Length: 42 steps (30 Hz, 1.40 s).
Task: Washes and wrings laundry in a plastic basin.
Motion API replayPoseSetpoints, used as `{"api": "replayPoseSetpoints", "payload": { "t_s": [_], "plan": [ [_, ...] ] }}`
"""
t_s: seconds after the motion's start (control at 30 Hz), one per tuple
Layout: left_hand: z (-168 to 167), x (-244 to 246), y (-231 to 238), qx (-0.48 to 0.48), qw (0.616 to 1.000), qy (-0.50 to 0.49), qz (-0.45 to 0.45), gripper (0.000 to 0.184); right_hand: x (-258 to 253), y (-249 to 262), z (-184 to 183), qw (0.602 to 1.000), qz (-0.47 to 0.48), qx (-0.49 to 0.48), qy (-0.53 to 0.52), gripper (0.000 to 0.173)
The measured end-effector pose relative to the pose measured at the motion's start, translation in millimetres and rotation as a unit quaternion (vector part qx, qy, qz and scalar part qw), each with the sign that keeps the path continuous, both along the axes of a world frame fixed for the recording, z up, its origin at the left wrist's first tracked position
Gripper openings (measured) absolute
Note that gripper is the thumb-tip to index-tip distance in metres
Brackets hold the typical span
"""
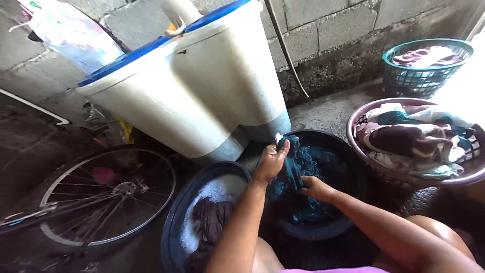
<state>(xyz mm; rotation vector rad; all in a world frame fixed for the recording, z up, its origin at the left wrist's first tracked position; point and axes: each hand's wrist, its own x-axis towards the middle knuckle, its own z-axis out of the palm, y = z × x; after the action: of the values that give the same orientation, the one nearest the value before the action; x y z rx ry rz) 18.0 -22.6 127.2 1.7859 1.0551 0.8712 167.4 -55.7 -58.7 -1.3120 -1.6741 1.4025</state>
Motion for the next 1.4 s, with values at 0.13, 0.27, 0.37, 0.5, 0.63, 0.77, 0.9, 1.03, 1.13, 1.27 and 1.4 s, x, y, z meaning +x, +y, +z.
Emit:
{"api": "replayPoseSetpoints", "payload": {
  "t_s": [0.13, 0.27, 0.37, 0.5, 0.63, 0.77, 0.9, 1.03, 1.13, 1.27, 1.4],
  "plan": [
    [28.2, -8.6, -0.8, 0.012, 0.998, -0.022, 0.061, 0.034, 15.4, -6.5, -19.7, 0.992, 0.074, 0.011, -0.102, 0.029],
    [42.1, -24.2, -1.0, 0.043, 0.995, 0.011, 0.092, 0.035, 38.2, -16.4, 1.4, 0.983, 0.115, -0.015, -0.144, 0.036],
    [42.1, -50.0, 2.7, 0.041, 0.99, 0.054, 0.127, 0.039, 73.2, -23.0, 64.5, 0.994, 0.056, 0.042, -0.089, 0.035],
    [52.3, -84.8, 3.5, 0.047, 0.988, 0.049, 0.142, 0.04, 126.2, -33.1, 121.0, 0.964, -0.153, 0.2, 0.082, 0.023],
    [56.6, -88.2, 2.0, 0.081, 0.983, -0.039, 0.16, 0.031, 126.0, -22.9, 127.1, 0.852, -0.293, 0.294, 0.319, 0.017],
    [2.2, -80.6, 19.2, -0.019, 0.978, -0.121, 0.17, 0.034, 103.2, 3.8, 103.4, 0.879, -0.358, 0.206, 0.238, 0.021],
    [-69.2, -83.1, 34.2, -0.128, 0.97, -0.119, 0.167, 0.031, 99.3, 26.2, 81.7, 0.911, -0.369, 0.178, 0.035, 0.026],
    [-81.7, -84.3, 42.0, -0.131, 0.966, -0.139, 0.175, 0.028, 113.1, 35.6, 91.2, 0.914, -0.354, 0.193, -0.05, 0.025],
    [-80.2, -87.5, 49.6, -0.122, 0.958, -0.204, 0.16, 0.03, 124.3, 39.6, 92.6, 0.908, -0.372, 0.189, -0.023, 0.023],
    [-84.3, -89.3, 56.6, -0.14, 0.932, -0.313, 0.117, 0.03, 121.7, 45.2, 89.0, 0.898, -0.396, 0.184, 0.057, 0.019],
    [-84.5, -100.1, 64.4, -0.106, 0.926, -0.359, 0.055, 0.03, 121.9, 49.2, 86.8, 0.888, -0.387, 0.201, 0.147, 0.015]
  ]
}}
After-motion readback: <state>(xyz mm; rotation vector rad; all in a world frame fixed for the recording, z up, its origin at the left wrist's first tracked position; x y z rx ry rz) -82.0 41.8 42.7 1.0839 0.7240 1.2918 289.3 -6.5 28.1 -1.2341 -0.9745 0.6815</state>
